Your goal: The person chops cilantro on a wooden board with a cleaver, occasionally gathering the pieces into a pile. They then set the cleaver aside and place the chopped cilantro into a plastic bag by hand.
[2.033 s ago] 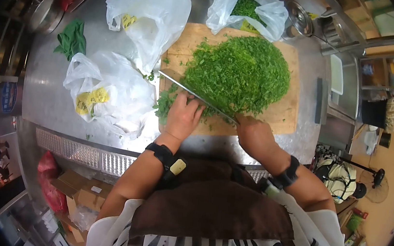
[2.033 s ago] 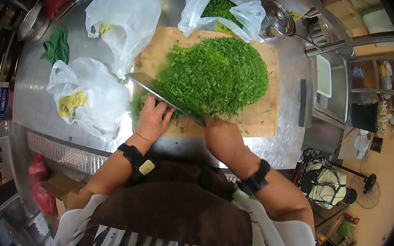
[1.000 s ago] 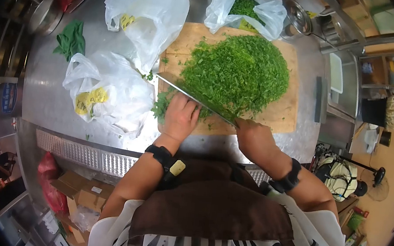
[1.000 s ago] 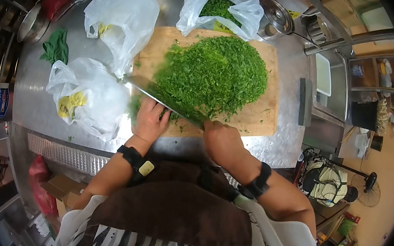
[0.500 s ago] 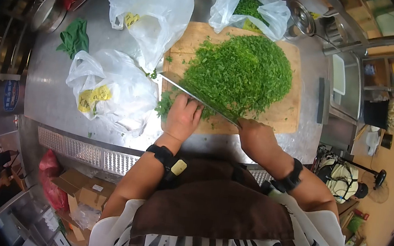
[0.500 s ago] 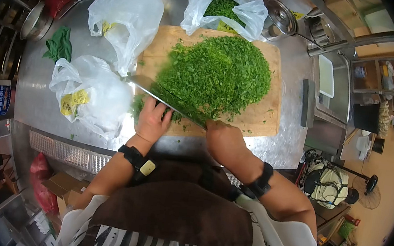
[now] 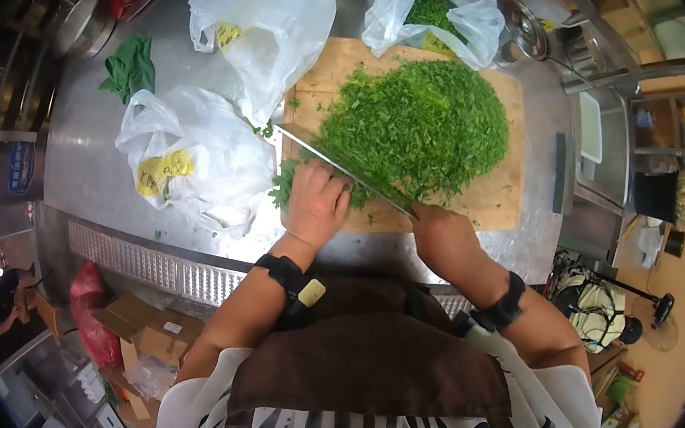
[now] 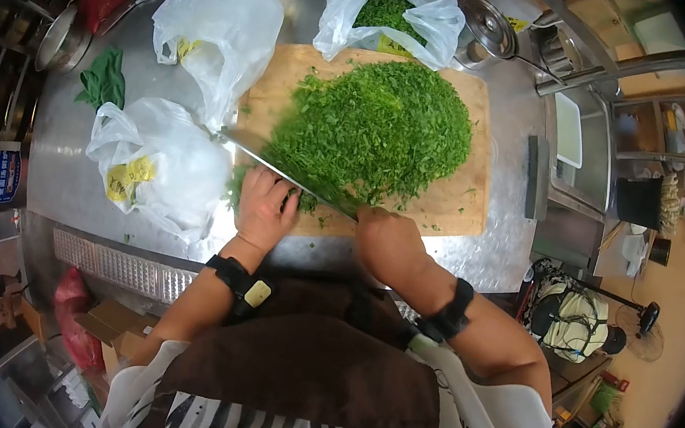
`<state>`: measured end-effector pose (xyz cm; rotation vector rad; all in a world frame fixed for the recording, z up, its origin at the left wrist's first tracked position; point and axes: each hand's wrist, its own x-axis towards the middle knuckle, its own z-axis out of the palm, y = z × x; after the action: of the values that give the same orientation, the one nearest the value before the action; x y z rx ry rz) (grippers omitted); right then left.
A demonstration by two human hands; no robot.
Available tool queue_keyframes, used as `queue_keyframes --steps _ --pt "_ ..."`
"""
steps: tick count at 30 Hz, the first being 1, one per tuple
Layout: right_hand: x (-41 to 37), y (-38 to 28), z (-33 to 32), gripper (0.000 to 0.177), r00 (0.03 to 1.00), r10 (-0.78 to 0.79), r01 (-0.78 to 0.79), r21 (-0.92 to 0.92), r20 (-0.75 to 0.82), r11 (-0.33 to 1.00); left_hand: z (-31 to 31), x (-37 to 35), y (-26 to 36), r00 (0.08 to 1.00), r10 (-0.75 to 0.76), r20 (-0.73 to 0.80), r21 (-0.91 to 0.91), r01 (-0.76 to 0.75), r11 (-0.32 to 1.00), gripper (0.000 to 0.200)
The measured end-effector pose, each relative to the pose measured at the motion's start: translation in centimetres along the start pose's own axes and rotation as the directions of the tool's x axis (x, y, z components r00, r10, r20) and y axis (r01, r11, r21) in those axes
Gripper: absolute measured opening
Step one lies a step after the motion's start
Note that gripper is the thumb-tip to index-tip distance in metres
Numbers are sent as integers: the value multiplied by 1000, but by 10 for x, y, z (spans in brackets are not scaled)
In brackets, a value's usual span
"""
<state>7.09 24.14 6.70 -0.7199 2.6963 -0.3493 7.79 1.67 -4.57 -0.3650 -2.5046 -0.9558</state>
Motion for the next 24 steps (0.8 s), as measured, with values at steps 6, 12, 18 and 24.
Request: queue_keyframes --steps 6,12,18,24 --pt "-27 -18 -25 17 997 14 -7 -77 79 997 6 -7 -4 999 -43 16 -34 43 998 27" --pt "9 3 24 12 1000 -30 30 -35 -1 999 4 -13 -6 999 -46 1 -29 46 999 30" --pt "-30 -12 -22 13 999 -17 18 -43 29 999 4 -10 -1 998 -30 -51 -24 29 999 25" --pt "-2 -2 17 12 998 22 -19 -42 56 999 1 -10 0 999 -38 -39 -51 36 998 23"
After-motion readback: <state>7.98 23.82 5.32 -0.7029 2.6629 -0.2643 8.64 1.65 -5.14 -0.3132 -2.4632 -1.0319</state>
